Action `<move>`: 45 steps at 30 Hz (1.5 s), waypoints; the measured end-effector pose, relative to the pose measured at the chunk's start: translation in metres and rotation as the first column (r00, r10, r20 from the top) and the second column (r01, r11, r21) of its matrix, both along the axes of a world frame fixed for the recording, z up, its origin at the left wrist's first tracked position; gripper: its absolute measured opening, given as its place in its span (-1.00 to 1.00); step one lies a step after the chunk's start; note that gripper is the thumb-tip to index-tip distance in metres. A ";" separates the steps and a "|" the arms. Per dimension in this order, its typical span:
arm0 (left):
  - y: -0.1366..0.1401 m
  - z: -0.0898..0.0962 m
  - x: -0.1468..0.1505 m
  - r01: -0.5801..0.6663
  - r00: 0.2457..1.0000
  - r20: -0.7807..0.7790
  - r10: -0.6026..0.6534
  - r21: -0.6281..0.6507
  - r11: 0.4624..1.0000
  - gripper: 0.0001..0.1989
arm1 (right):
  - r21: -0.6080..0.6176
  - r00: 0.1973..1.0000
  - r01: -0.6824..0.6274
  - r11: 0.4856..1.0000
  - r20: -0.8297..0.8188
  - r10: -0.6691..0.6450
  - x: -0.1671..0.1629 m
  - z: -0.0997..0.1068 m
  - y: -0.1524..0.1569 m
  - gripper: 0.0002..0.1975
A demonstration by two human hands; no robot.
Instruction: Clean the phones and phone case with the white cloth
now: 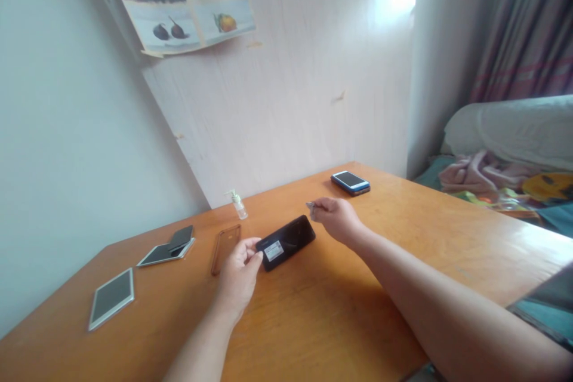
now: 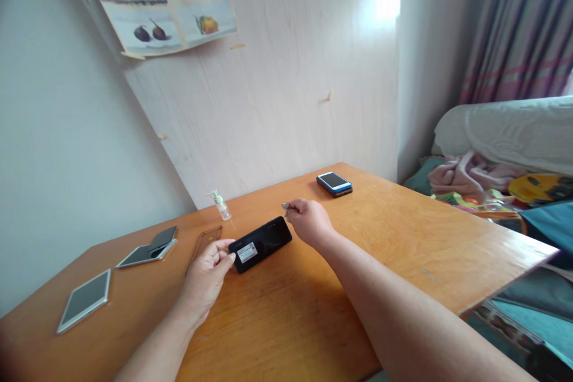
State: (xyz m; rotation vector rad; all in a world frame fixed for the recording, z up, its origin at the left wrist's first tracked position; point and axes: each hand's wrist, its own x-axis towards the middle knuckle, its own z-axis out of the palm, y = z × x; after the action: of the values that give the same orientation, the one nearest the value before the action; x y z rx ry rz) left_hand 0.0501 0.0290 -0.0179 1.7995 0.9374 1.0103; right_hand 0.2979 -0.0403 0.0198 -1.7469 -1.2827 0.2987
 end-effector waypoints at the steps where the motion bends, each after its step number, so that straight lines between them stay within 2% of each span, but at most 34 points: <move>1: 0.000 0.000 0.000 0.005 1.000 0.006 -0.005 -0.010 1.000 -0.67 | 0.023 1.000 -0.008 1.000 -0.028 0.008 -0.001 -0.002 0.001 -0.78; 4: -0.002 0.002 0.000 0.021 1.000 0.022 -0.020 -0.051 0.998 -0.67 | -0.018 0.996 -0.061 0.998 -0.062 0.060 -0.006 -0.008 0.005 -0.79; 6: -0.004 0.004 0.001 0.029 0.999 0.032 -0.026 -0.079 0.996 -0.66 | -0.091 0.999 -0.043 0.995 0.023 0.046 -0.009 -0.011 0.008 -0.83; 8: -0.006 0.005 0.002 0.042 0.998 0.044 -0.037 -0.103 0.994 -0.65 | -0.140 0.987 0.028 0.990 0.159 -0.005 -0.011 -0.013 0.009 -0.86; 11: -0.007 0.006 0.004 0.062 0.997 0.059 -0.055 -0.124 0.990 -0.65 | -0.121 0.961 0.070 0.990 0.276 -0.034 -0.019 -0.016 0.008 -0.87; 14: -0.007 0.005 0.004 0.067 0.996 0.062 -0.059 -0.136 0.988 -0.67 | -0.053 0.942 -0.071 0.996 0.324 0.085 -0.036 -0.020 0.003 -0.82; 17: -0.005 0.004 0.004 0.076 0.996 0.059 -0.068 -0.147 0.986 -0.67 | -0.018 0.893 -0.253 0.967 0.380 0.240 -0.052 -0.022 -0.001 -0.79; 19: -0.004 0.003 0.004 0.079 0.996 0.055 -0.071 -0.151 0.985 -0.68 | -0.024 0.869 -0.292 0.956 0.410 0.276 -0.054 -0.020 -0.002 -0.78; 24: -0.006 0.004 0.005 0.075 0.996 0.055 -0.066 -0.166 0.983 -0.69 | -0.113 0.876 -0.107 0.988 0.460 0.148 -0.039 -0.011 -0.003 -0.72; 26: -0.006 0.005 0.005 0.076 0.996 0.060 -0.066 -0.175 0.982 -0.69 | -0.114 0.858 -0.103 0.988 0.493 0.146 -0.041 -0.010 -0.006 -0.75; 28: -0.007 0.005 0.005 0.078 0.995 0.072 -0.066 -0.182 0.980 -0.68 | -0.093 0.816 -0.207 0.974 0.533 0.224 -0.050 -0.010 -0.009 -0.76; 31: -0.007 0.005 0.005 0.098 0.992 0.100 -0.080 -0.195 0.976 -0.68 | -0.105 0.719 -0.370 0.923 0.597 0.356 -0.063 -0.010 -0.013 -0.75; 33: -0.007 0.005 0.005 0.102 0.991 0.109 -0.081 -0.198 0.975 -0.69 | -0.126 0.713 -0.342 0.931 0.611 0.345 -0.063 -0.009 -0.013 -0.72; 36: -0.006 0.005 0.005 0.091 0.993 0.097 -0.072 -0.201 0.975 -0.69 | -0.167 0.764 -0.187 0.968 0.595 0.250 -0.054 -0.007 -0.010 -0.66; 38: -0.006 0.005 0.006 0.086 0.993 0.095 -0.067 -0.209 0.974 -0.70 | -0.191 0.768 -0.152 0.970 0.595 0.238 -0.051 -0.008 -0.010 -0.61; 40: -0.006 0.005 0.006 0.090 0.992 0.106 -0.068 -0.216 0.972 -0.71 | -0.196 0.731 -0.226 0.954 0.613 0.299 -0.057 -0.010 -0.014 -0.57; 43: -0.006 0.005 0.007 0.121 0.986 0.140 -0.092 -0.218 0.968 -0.71 | -0.207 0.629 -0.422 0.882 0.634 0.450 -0.071 -0.014 -0.020 -0.51; 45: -0.006 0.004 0.007 0.128 0.984 0.150 -0.097 -0.214 0.969 -0.69 | -0.222 0.609 -0.455 0.862 0.629 0.483 -0.075 -0.015 -0.020 -0.48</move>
State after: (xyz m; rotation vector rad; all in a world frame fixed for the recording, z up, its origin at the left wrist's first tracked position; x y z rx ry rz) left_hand 0.0566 0.0232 -0.0138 1.5574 0.8192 0.9082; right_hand 0.2234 -0.0605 0.0046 -1.5599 -2.2992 -0.0382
